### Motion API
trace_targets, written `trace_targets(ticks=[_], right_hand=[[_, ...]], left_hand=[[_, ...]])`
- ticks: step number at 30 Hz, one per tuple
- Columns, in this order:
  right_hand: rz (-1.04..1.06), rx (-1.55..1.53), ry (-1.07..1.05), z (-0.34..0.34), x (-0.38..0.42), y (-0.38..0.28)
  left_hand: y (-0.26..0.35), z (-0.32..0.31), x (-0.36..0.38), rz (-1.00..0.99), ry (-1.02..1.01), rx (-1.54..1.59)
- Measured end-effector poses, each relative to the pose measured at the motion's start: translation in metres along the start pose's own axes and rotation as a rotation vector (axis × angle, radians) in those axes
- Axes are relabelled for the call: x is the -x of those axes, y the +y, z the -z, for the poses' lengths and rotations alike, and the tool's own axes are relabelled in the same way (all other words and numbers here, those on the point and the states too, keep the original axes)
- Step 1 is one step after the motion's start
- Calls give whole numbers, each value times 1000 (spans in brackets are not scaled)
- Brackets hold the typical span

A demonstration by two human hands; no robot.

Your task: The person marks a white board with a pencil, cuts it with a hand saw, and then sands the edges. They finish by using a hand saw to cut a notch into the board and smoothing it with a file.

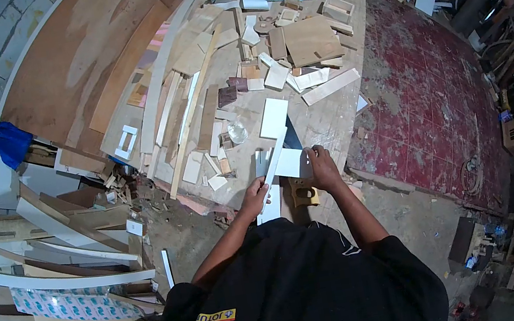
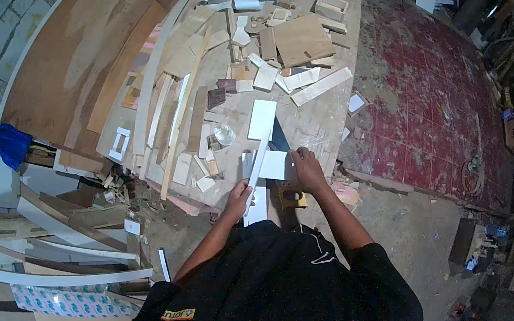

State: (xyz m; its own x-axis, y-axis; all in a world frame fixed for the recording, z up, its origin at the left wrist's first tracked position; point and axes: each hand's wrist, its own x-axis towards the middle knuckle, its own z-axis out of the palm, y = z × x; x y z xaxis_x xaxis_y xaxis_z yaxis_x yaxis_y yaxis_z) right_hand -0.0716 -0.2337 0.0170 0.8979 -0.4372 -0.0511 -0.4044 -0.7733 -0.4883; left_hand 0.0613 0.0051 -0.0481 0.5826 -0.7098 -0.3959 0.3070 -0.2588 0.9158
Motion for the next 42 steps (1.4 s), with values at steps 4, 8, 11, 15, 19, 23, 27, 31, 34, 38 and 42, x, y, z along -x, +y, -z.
trace_targets(ticks=[4, 8, 11, 15, 19, 23, 27, 31, 34, 38, 42], right_hand=[[40, 37, 23, -4, -1, -4], [28, 42, -11, 11, 6, -15], [47, -17, -18, 25, 15, -22], [76, 6, -48, 42, 22, -24], [60, -65, -260, 55, 17, -25], [162, -477, -448, 49, 12, -16], [123, -503, -515, 44, 4, -13], [403, -530, -348, 29, -9, -6], [236, -769, -277, 17, -13, -5], [-160, -1234, -267, 11, -12, -24], [-262, -1320, -52, -20, -10, -39]], left_hand=[[0, -3, 6, -15, 14, 75], [-9, 7, 4, -34, 61, 195], [6, 9, 8, -32, 107, 106], [14, 21, 3, -45, 43, 11], [30, 24, -1, 22, -20, -33], [29, 26, -14, -93, -105, -224], [22, 30, -20, -108, -205, -255], [38, 27, 3, 68, -106, -43], [40, 28, 8, -63, -88, -233], [60, 13, 18, -71, -10, -172], [56, -3, 19, -115, -32, -225]])
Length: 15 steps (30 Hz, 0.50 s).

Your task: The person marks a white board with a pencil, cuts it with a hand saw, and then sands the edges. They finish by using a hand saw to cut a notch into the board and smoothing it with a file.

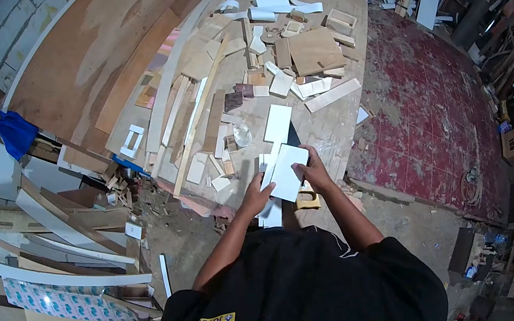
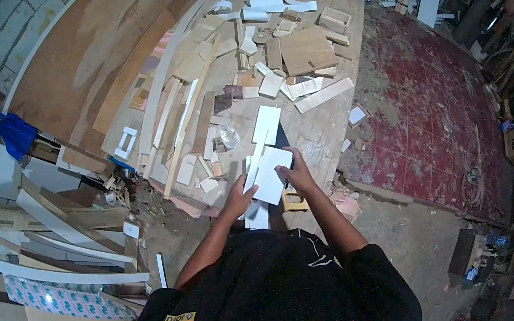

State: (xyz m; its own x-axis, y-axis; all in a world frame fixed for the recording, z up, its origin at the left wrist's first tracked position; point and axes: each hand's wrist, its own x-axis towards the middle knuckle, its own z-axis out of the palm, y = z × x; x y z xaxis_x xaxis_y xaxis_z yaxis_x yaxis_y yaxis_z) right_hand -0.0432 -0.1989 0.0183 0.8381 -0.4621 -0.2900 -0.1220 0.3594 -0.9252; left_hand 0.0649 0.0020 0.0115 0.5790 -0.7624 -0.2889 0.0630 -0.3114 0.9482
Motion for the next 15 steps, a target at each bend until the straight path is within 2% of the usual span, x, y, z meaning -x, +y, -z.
trace_targets(ticks=[2, 3, 5, 8, 9, 11, 15], right_hand=[[191, 99, 96, -2, -8, 14], [198, 97, 96, -4, -6, 11], [276, 160, 106, -12, 1, 2], [352, 238, 143, -16, 1, 0], [391, 297, 161, -15, 0, -1], [359, 253, 149, -13, 3, -11], [329, 237, 148, -6, 10, -17]], left_hand=[[20, -2, 5, 58, 66, -44], [10, -2, -1, 52, 66, -48], [-23, -2, -14, -339, 148, -242], [-13, -7, -14, -386, 122, -279], [-3, -8, -12, -392, 115, -282], [18, -10, -7, -245, 91, -267], [23, -17, -10, -128, 57, -208]])
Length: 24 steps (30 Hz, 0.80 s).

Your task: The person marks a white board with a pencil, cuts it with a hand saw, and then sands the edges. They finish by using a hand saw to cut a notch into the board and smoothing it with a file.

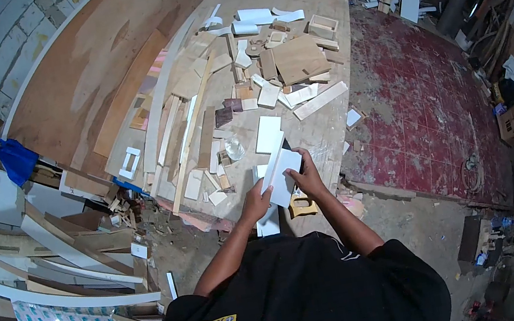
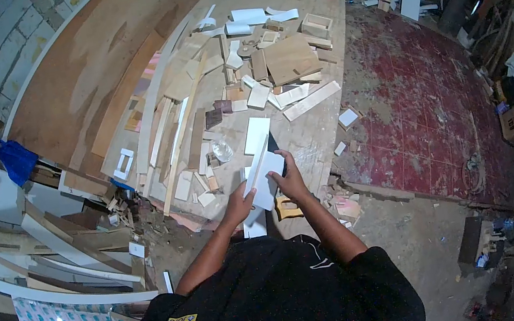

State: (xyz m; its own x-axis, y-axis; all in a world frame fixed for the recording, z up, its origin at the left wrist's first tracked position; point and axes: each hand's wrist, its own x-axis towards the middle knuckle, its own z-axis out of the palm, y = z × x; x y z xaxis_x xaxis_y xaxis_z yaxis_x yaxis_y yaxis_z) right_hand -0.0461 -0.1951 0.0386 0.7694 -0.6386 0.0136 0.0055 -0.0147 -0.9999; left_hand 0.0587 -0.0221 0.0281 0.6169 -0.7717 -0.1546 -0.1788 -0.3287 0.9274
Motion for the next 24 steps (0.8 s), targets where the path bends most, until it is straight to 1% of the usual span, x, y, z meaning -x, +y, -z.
trace_targets(ticks=[4, 6, 8, 9, 11, 14, 16, 17, 18, 20, 21, 22, 23, 24], right_hand=[[-74, -53, 7, 4, 4, -3], [-52, -48, 18, 5, 5, 0], [-29, -43, 29, 7, 5, 2], [-57, -62, 28, 8, 5, 3], [-90, -79, 26, 10, 5, 7], [-59, -74, 28, 12, 2, 9], [-174, -119, 29, 16, 3, 13], [-176, -121, 27, 17, 1, 14], [-159, -71, 61, 20, -2, 29], [-146, -20, 95, 36, -10, 72], [-284, 37, 73, 48, -14, 102], [-424, 93, 50, 52, -17, 108], [-456, 36, 150, 54, -16, 116], [-507, -9, 231, 56, -19, 101]], left_hand=[[-6, -8, 0, -20, 9, 20], [-14, -13, -2, -22, 12, 38], [-38, -20, -9, -219, 173, -113], [-32, -19, -7, -217, 170, -112], [-12, -15, 0, 26, 31, 12], [-17, -14, -1, 48, 1, 28], [-29, -16, -3, 78, 15, 34], [-35, -15, -3, 107, 27, 39], [-46, -15, -4, 109, 28, 37], [-65, -13, -4, 203, 74, 126], [-55, -7, -2, 281, 46, 114], [-71, -5, -4, 285, 45, 115], [-88, -3, -4, 245, 62, 18], [-102, -3, -2, 207, 77, -77]])
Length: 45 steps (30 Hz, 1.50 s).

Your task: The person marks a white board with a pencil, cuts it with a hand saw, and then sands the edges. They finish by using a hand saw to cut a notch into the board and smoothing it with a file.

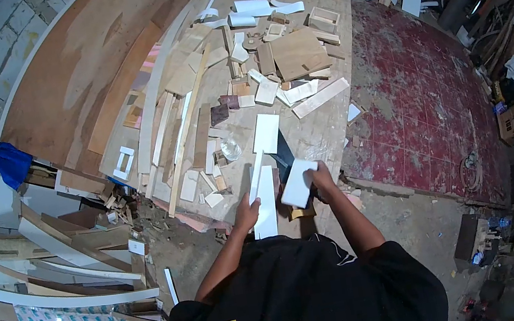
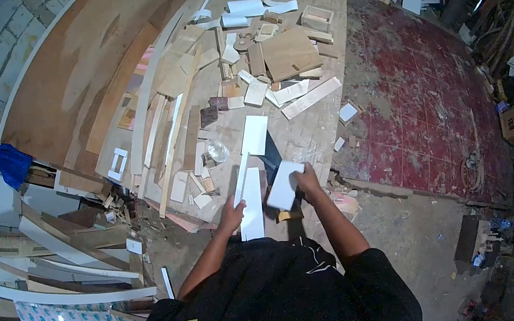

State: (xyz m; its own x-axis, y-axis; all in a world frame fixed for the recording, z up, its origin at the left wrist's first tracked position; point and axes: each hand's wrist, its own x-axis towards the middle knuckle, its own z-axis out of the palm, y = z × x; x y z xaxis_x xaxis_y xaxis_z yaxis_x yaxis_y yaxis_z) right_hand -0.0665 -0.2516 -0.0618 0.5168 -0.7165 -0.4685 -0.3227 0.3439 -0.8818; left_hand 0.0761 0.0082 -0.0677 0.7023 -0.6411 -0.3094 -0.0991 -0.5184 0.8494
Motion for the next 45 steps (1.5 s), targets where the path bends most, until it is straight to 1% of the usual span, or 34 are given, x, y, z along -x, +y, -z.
trace_targets(ticks=[2, 4, 5, 6, 7, 8, 9, 10, 11, 12, 13, 14, 16, 17, 18, 19, 22, 23, 24, 25, 27, 28, 30, 31, 32, 34, 35, 37, 38, 40, 41, 42, 44, 45], right_hand=[[-54, -119, 115, 11, -26, 4], [-74, -250, 164, 19, -41, -8], [-55, -376, 215, 21, -60, 0], [-60, -375, 218, 24, -65, -5], [-101, -437, 239, 28, -66, -12], [-143, -499, 262, 30, -66, -17], [-196, -487, 282, 32, -68, -14], [-200, -489, 288, 36, -78, 3], [-267, -386, 201, 39, -86, 20], [-331, -284, 114, 39, -82, 20], [-378, -282, 141, 36, -66, 10], [-393, -306, 68, 39, -69, 24], [-372, -346, 89, 32, -42, 6], [-376, -349, 96, 34, -37, 3], [-412, -473, 48, 39, -42, 16], [-444, -600, -1, 42, -45, 24], [-435, -702, 15, 48, -47, 39], [-431, -705, 18, 50, -48, 42], [-433, -652, 23, 51, -48, 45], [-436, -599, 28, 53, -48, 47], [-421, -530, 64, 53, -48, 48], [-419, -531, 66, 55, -47, 46], [-422, -362, -13, 58, -46, 43], [-405, -318, -15, 57, -47, 41], [-404, -319, -14, 56, -48, 40], [-415, -481, -20, 56, -46, 35], [-415, -482, -14, 55, -48, 32], [-431, -574, -53, 53, -61, 35], [-431, -573, -53, 52, -63, 33], [-387, -455, -40, 44, -58, 19], [-329, -204, -62, 47, -57, 15], [-328, -203, -62, 46, -58, 17], [-320, 134, 92, 42, -61, 20], [-301, 208, 72, 44, -62, 25]], left_hand=[[7, 6, 6, 24, 17, -59], [13, 10, 9, 153, -61, 49], [14, 9, 7, 158, -63, 49], [13, 8, 3, 199, -72, 104], [12, 6, 0, 240, -81, 159], [12, 4, -5, 244, -86, 157], [12, 1, -10, 175, -57, 172], [13, -1, -16, 105, -28, 185], [14, -3, -23, 107, -35, 183], [18, -4, -31, 126, -45, 229], [22, -5, -40, 144, -53, 276], [26, -7, -48, 145, -59, 276], [33, -11, -63, 61, -21, 265], [32, -12, -77, 76, -91, 275], [36, -14, -85, 76, -100, 274], [41, -17, -93, 80, -85, 324], [54, -22, -113, 72, -89, 408], [57, -25, -119, 100, -56, 520], [62, -26, -122, 128, -23, 633], [64, -26, -125, 125, -27, 632], [65, -25, -130, 316, -100, 540], [64, -25, -132, 314, -102, 540], [60, -25, -135, 454, -218, 545], [59, -26, -136, 402, -205, 526], [58, -28, -140, 401, -207, 525], [59, -30, -149, 343, -175, 545], [60, -32, -156, 345, -181, 544], [67, -30, -171, 221, -194, 590], [74, -29, -175, 221, -194, 591], [93, -26, -175, 283, -137, 845], [95, -28, -173, 340, -141, 923], [98, -28, -171, 339, -142, 924], [102, -28, -166, 602, -260, 806], [86, -36, -175, 666, -280, 790]])
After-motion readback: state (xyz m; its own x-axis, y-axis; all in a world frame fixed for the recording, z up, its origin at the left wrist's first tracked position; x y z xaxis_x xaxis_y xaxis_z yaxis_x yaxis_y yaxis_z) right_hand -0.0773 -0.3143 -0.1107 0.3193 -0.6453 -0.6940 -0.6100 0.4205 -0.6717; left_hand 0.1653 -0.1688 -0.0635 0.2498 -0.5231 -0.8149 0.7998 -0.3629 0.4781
